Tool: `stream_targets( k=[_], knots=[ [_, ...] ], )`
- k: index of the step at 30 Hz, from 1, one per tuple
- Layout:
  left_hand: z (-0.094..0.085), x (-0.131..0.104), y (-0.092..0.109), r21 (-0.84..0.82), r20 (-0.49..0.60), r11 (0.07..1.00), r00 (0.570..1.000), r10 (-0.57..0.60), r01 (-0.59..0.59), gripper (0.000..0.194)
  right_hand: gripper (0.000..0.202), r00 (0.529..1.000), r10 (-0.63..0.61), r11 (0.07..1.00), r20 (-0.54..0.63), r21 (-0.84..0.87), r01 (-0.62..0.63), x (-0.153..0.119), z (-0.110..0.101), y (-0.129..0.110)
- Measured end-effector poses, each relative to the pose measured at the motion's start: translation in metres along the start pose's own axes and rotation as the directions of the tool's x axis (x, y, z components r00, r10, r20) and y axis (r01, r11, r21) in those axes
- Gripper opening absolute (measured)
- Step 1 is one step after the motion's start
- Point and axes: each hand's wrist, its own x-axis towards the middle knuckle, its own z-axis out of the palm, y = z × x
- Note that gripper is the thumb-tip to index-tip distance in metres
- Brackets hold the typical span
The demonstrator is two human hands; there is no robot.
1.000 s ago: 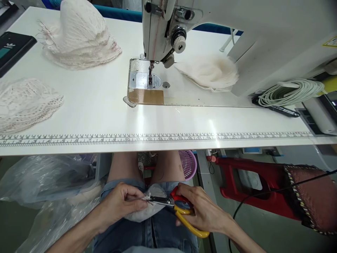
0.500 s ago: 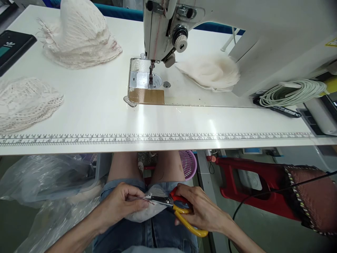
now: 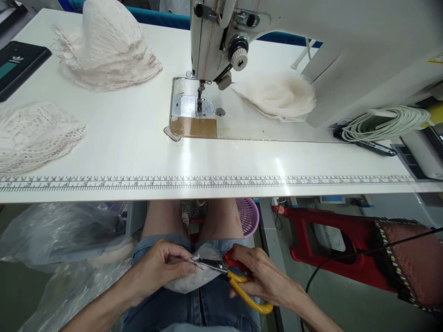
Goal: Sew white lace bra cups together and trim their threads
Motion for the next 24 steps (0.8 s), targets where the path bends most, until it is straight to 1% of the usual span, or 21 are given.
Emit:
stream_targets(
  k=[6, 9, 12, 15, 17, 21, 24],
  knots=[
    [0.0002, -0.0006, 0.0005, 0.008, -0.006, 1.0, 1.0, 0.006, -0.006, 0.039, 0.041, 1.0, -0.002, 0.997, -0.031, -0.08, 0.0, -0.0004, -0.0002, -0.0048],
    [0.0004, -0.0011, 0.0023, 0.013, -0.012, 1.0, 1.0, 0.002, -0.002, 0.039, 0.043, 0.999, -0.009, 0.994, -0.048, -0.106, 0.004, -0.0009, 0.0011, -0.0035],
    [0.0004, -0.0015, 0.0022, 0.008, 0.0, 1.0, 1.0, 0.013, -0.013, 0.038, 0.044, 0.999, -0.024, 0.997, -0.046, -0.077, 0.021, -0.0008, 0.0033, -0.0004],
    [0.0005, -0.0014, 0.0008, -0.017, 0.002, 1.0, 1.0, 0.017, -0.017, 0.037, 0.04, 0.999, -0.019, 0.999, -0.034, -0.029, 0.018, -0.0002, 0.0048, -0.0001],
    [0.0007, -0.001, 0.0007, -0.028, 0.003, 0.999, 1.0, 0.016, -0.016, 0.038, 0.037, 0.999, -0.01, 0.999, -0.035, -0.034, 0.009, 0.0, 0.0053, -0.002],
    [0.0008, -0.0004, 0.0035, -0.03, 0.0, 1.0, 1.0, 0.007, -0.007, 0.039, 0.036, 0.994, -0.017, 0.996, -0.112, -0.093, 0.007, -0.0011, 0.0055, -0.0064],
    [0.0007, -0.0021, 0.0055, -0.034, -0.016, 0.999, 1.0, -0.023, 0.022, 0.042, 0.034, 0.987, -0.004, 0.997, -0.159, -0.082, -0.009, -0.0014, 0.0046, -0.0082]
  ],
)
